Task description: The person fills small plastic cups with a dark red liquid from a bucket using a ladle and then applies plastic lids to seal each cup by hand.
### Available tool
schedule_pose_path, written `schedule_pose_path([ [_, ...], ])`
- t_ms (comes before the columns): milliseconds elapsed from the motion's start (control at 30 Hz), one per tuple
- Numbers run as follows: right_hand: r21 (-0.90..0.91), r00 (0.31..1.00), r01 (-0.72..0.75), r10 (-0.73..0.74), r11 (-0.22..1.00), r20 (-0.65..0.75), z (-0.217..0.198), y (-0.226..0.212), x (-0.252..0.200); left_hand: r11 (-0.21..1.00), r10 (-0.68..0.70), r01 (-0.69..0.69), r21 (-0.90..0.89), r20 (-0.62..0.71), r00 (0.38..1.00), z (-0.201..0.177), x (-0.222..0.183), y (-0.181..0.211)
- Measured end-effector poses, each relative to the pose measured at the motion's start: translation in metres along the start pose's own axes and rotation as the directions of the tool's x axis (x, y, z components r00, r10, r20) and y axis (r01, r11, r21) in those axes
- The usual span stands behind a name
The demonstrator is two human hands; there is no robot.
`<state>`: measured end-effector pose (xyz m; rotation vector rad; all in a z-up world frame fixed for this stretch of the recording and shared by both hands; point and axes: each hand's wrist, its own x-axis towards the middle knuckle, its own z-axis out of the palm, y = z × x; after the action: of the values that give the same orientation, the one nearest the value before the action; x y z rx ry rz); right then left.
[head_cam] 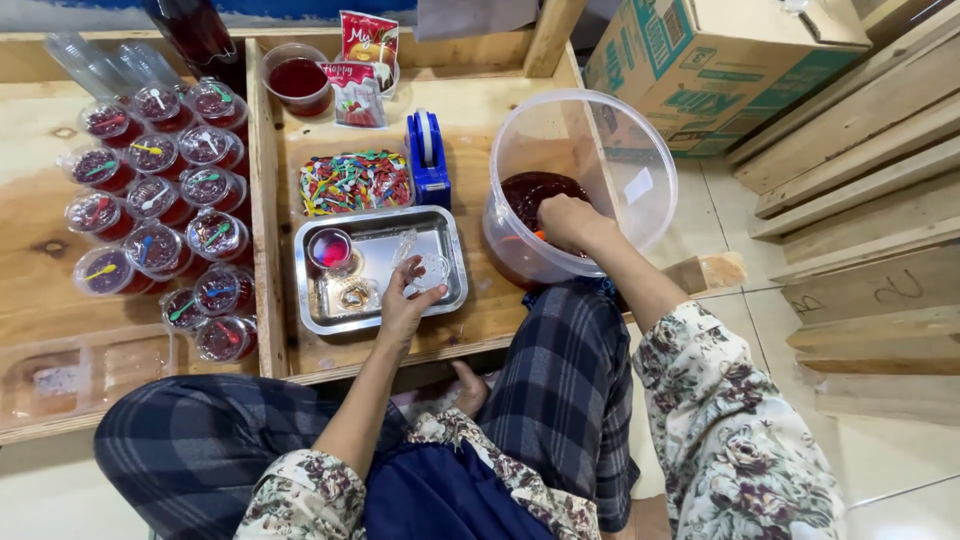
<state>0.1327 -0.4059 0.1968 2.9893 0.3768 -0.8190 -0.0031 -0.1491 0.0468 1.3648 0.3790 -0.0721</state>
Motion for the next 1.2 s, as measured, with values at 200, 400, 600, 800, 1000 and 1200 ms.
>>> schedule_pose_path([
  [200,-0.144,0.955,0.065,-0.103,0.988,-0.278,0.024,0.025,0.087,1.000,-0.006,0.006,0.017,-0.009,1.000,-0.005,-0.003,0.006],
  [400,-0.346,0.835,-0.147,-0.071,0.926,-0.545,0.091,0.107,0.178,1.000,0.001,-0.001,0.006,-0.003,1.000,-0.012,-0.002,0.009],
  [600,-0.314,0.968,-0.107,0.026,0.943,-0.251,0.055,0.101,0.088,1.000,0.005,-0.005,0.000,0.015,1.000,-0.005,-0.004,0.008],
  [800,-0.188,0.997,-0.027,0.040,0.982,0.066,0.021,0.034,0.030,1.000,-0.001,0.001,-0.031,0.017,1.000,0.002,-0.002,0.000],
  [1000,-0.116,0.991,0.021,-0.036,0.993,-0.126,0.018,0.018,0.070,1.000,0.009,-0.009,-0.012,0.006,1.000,-0.006,-0.005,0.003],
  [1200,-0.203,0.950,-0.057,-0.010,0.977,-0.312,0.024,0.042,0.101,1.000,-0.001,0.001,-0.013,-0.004,1.000,-0.015,-0.003,-0.001],
])
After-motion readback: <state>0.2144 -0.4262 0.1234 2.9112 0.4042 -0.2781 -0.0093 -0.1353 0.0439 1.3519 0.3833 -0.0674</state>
